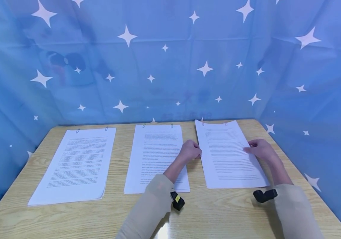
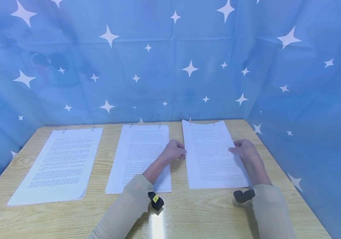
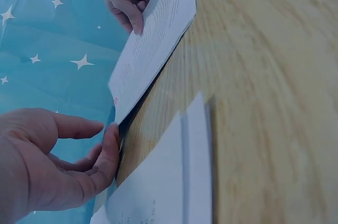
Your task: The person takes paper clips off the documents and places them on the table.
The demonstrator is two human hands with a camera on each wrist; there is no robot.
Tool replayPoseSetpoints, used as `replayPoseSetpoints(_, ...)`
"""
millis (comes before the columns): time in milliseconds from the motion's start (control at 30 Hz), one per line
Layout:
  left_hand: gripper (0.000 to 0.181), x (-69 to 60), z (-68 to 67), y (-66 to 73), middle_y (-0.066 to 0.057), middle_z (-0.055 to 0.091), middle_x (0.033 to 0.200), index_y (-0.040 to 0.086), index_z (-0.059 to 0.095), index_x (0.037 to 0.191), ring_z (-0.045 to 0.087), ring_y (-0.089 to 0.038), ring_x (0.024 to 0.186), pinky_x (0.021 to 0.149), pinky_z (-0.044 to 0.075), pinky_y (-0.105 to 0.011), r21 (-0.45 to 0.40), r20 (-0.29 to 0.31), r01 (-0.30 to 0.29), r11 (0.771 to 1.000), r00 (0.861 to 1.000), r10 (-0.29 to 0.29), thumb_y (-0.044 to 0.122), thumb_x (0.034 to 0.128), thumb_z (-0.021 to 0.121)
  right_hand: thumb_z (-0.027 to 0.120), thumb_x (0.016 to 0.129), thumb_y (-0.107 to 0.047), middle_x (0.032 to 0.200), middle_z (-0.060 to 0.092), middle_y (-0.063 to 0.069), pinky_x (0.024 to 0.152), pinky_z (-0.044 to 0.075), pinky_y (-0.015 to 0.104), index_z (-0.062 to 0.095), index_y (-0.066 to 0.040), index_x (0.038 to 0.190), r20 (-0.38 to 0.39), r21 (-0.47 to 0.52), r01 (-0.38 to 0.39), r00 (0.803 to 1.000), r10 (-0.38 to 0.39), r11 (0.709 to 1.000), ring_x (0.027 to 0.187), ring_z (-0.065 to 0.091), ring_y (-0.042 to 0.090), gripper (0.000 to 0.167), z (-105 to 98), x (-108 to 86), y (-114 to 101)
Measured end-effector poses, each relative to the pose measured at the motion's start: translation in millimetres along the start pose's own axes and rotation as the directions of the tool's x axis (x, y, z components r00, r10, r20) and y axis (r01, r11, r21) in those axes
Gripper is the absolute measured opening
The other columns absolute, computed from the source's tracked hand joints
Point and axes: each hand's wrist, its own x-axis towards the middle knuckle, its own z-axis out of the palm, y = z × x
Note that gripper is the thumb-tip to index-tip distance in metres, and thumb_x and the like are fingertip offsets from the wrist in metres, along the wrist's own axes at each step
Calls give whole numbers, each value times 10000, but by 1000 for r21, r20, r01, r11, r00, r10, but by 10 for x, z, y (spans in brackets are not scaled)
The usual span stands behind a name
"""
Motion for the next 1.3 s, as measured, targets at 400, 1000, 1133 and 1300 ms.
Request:
replayPoseSetpoints(400,420,-2,-15,-45,-80,671,805,-75,489,1294,714,-219,741,678,556,-262,-144,-26,15,990,999,-19,-1,923,672,515,1070,-210,1054,651,222,741,448,357,474,58,1294,-28,67,169,985,-168,983,869,622,270,351,-28,-97,-19)
replayPoseSetpoints(1000,156,-140,-175,16,-42,632,765,-30,660,1058,580,-125,594,654,587,-353,-239,-1,-125,963,992,128,114,1000,644,512,1074,-279,1092,665,204,728,524,299,423,14,1359,-26,276,242,969,-245,930,843,674,197,417,-77,-145,-3)
replayPoseSetpoints(1133,126,-179,-209,34,-31,627,703,-15,681,1013,582,-125,555,606,580,-332,-204,-27,-164,965,986,162,105,996,647,515,1074,-259,1069,684,174,727,524,287,438,20,1331,-24,296,283,957,-290,912,835,684,189,387,-80,-170,-19)
replayPoseSetpoints(1300,113,-236,-279,79,-12,611,665,5,720,991,617,-223,538,534,536,-276,-126,-100,-221,967,973,210,97,989,653,533,1067,-213,976,706,66,673,511,282,452,24,1274,-26,355,333,937,-347,873,767,649,151,325,-82,-196,-64)
